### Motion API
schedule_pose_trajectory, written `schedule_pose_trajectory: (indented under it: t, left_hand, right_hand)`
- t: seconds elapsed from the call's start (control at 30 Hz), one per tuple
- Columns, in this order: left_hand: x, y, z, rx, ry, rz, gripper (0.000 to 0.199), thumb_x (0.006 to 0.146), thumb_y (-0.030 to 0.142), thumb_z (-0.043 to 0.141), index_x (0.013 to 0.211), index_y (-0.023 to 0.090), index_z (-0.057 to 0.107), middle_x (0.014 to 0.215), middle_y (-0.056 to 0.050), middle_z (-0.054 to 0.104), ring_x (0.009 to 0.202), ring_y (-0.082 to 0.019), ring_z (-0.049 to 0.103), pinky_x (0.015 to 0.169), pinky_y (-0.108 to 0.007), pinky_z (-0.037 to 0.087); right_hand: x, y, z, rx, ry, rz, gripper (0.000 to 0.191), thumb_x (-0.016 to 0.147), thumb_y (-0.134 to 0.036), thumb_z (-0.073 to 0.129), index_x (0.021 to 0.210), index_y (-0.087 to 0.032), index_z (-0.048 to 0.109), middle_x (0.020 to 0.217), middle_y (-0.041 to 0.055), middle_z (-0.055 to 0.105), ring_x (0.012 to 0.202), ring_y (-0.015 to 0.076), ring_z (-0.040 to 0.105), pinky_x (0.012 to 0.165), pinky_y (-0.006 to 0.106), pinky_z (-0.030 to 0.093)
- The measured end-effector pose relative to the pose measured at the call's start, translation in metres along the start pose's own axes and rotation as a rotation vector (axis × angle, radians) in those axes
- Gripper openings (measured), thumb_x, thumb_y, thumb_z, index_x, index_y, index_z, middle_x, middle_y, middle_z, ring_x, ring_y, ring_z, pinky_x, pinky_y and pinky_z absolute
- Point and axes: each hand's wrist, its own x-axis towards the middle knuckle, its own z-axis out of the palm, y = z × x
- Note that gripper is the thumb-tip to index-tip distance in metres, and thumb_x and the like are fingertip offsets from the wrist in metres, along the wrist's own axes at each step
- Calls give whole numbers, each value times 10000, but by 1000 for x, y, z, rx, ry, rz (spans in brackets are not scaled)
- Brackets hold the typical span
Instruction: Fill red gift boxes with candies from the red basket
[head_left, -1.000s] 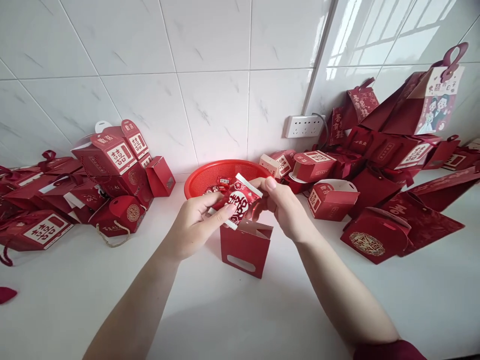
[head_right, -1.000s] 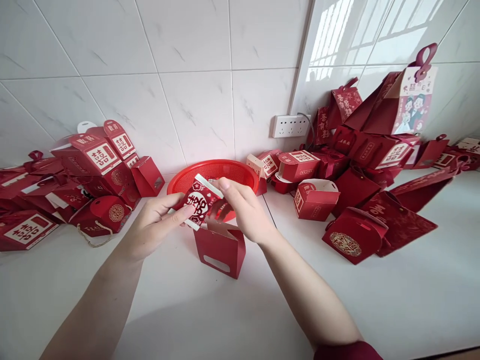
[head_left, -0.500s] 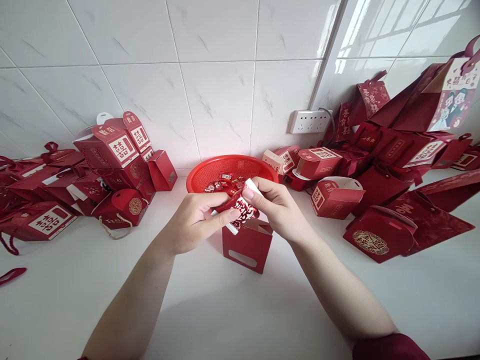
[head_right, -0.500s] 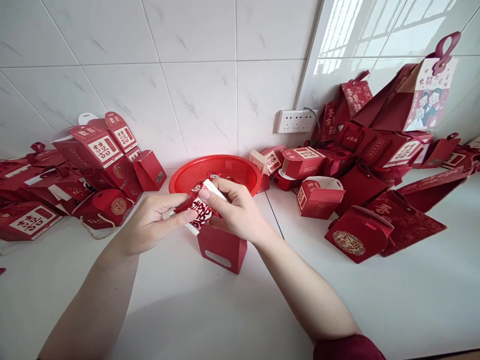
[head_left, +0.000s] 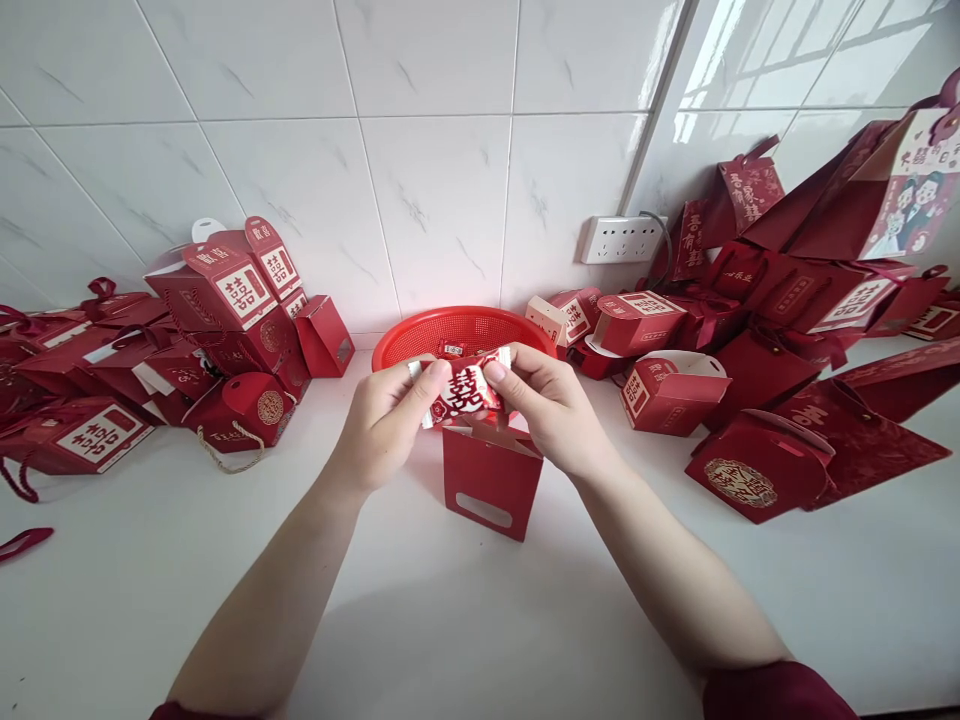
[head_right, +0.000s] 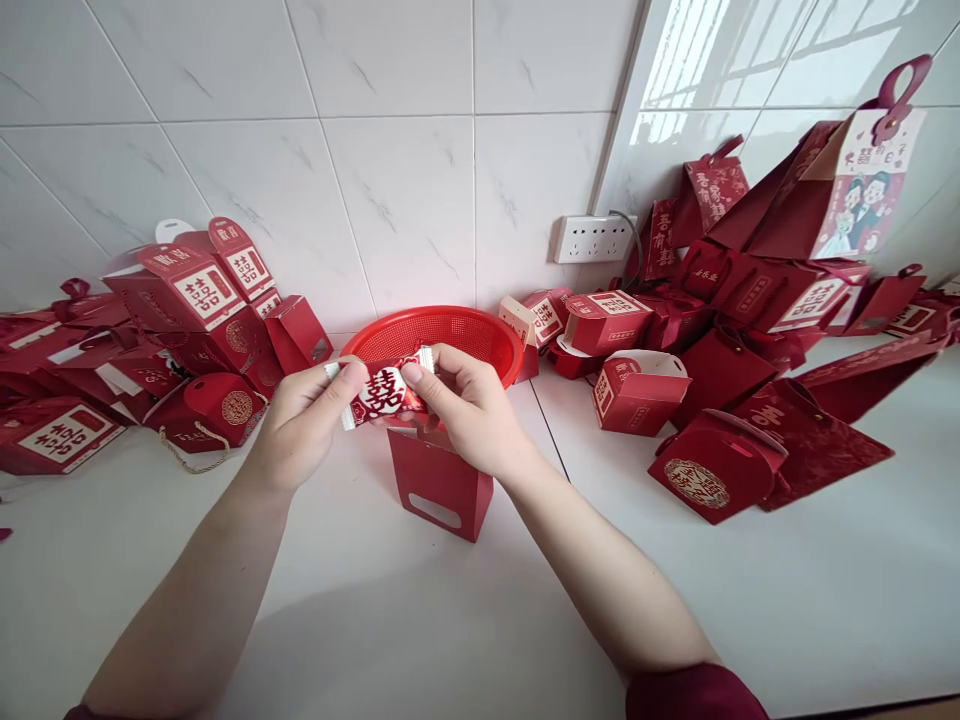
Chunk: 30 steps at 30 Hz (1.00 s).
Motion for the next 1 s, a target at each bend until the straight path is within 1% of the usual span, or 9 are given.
schedule_pose_trajectory:
  t: [0.17, 0.3, 0.47, 0.53, 0.6, 0.67, 0.73, 0.87, 1.0]
  left_hand:
    - [0, -3, 0, 73, 71, 33, 383, 970, 437, 511, 694, 173, 497, 670, 9, 431, 619, -107, 421, 564, -227, 375]
    - [-1, 1, 3, 141, 69, 96, 405, 994, 405, 470, 664, 173, 436, 640, 13, 411, 587, -100, 394, 534, -228, 342]
    - [-6, 7, 3, 307, 122, 192, 442, 1025, 395, 382, 640, 177, 395, 589, 13, 392, 540, -101, 358, 511, -245, 319]
    - [-8, 9, 1, 344, 120, 196, 448, 1022, 415, 379, 650, 176, 443, 586, 7, 427, 542, -106, 382, 512, -247, 329]
    - [-9, 12, -1, 361, 88, 175, 383, 982, 433, 483, 714, 169, 555, 638, -7, 534, 600, -118, 478, 547, -234, 386]
    - [-8, 14, -3, 344, 39, 136, 269, 914, 420, 611, 847, 164, 663, 749, -24, 646, 693, -141, 574, 612, -226, 457]
    - [-7, 14, -5, 300, 5, 93, 257, 880, 400, 663, 970, 164, 711, 847, -37, 701, 730, -151, 613, 651, -230, 499]
    - [-7, 11, -6, 285, 20, 55, 261, 876, 396, 666, 938, 148, 722, 757, -31, 686, 660, -141, 606, 600, -233, 498]
    - [-7, 8, -6, 313, 32, 94, 231, 878, 378, 665, 881, 151, 710, 677, -12, 644, 618, -130, 583, 538, -225, 453]
  right_hand:
    - [2, 1, -2, 5, -19, 18, 262, 938, -411, 608, 835, -170, 600, 793, -17, 595, 711, 84, 591, 627, 193, 519]
    - [1, 2, -3, 6, -29, 46, 284, 939, -443, 593, 846, -175, 593, 791, -16, 598, 711, 90, 597, 631, 202, 530]
    - [1, 1, -4, -15, -30, 42, 279, 937, -441, 598, 864, -171, 610, 784, -6, 615, 690, 100, 604, 614, 215, 521]
    - [2, 0, -5, -13, -13, 6, 270, 936, -427, 603, 852, -171, 615, 774, -3, 610, 667, 102, 602, 599, 220, 510]
    - [2, -1, -6, -10, 7, -41, 271, 936, -423, 603, 829, -174, 610, 772, 5, 616, 656, 112, 604, 583, 230, 503]
    - [3, -2, -7, -17, 19, -79, 277, 927, -426, 612, 804, -178, 601, 768, 12, 622, 657, 124, 605, 574, 239, 503]
    - [3, -2, -7, -27, 23, -88, 276, 917, -429, 625, 796, -182, 599, 762, 11, 619, 653, 126, 598, 567, 240, 504]
    - [2, -1, -7, -1, 4, -57, 260, 925, -422, 618, 827, -182, 599, 789, 11, 624, 648, 117, 592, 575, 238, 505]
    - [2, -2, -6, 8, -20, -42, 263, 934, -424, 604, 839, -180, 593, 815, 18, 630, 665, 126, 612, 568, 242, 500]
